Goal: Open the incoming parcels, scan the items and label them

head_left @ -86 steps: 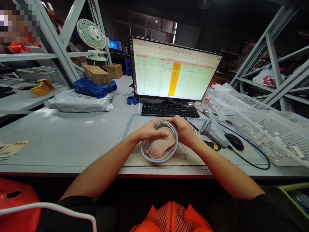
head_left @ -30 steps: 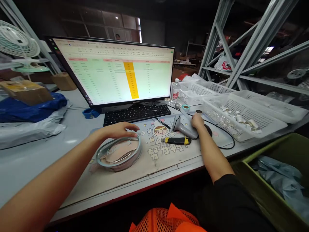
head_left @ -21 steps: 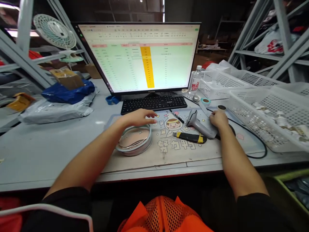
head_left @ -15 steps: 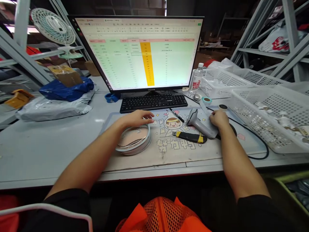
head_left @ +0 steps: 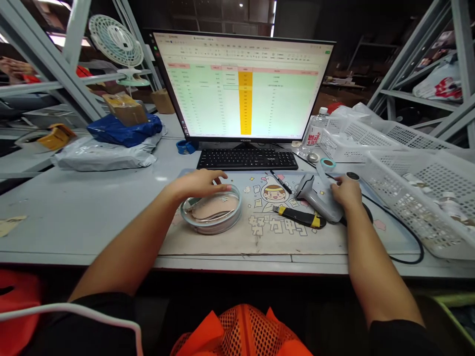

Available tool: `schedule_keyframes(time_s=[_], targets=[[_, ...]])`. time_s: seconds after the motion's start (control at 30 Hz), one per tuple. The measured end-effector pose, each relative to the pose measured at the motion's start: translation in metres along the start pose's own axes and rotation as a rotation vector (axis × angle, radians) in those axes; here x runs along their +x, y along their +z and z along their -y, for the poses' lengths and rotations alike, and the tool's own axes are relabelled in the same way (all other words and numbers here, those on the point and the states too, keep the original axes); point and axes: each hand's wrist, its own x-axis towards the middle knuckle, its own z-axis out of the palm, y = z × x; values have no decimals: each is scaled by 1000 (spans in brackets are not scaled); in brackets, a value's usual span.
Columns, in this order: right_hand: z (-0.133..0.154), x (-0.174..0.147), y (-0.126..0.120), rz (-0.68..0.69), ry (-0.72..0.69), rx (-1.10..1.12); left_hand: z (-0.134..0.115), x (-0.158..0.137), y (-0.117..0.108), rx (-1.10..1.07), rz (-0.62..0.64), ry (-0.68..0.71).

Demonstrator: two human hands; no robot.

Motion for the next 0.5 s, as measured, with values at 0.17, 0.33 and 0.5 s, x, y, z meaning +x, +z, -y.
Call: schedule_keyframes(time_s=[0.17, 0.33, 0.5], targets=[[1, 0, 2, -59, -48, 66, 24, -12, 19, -100, 8, 65], [1, -2, 6, -74, -102, 101, 27, -6, 26, -78, 15, 108], [11, -9, -2, -208, -182, 175, 18, -12, 26, -102, 0, 215]])
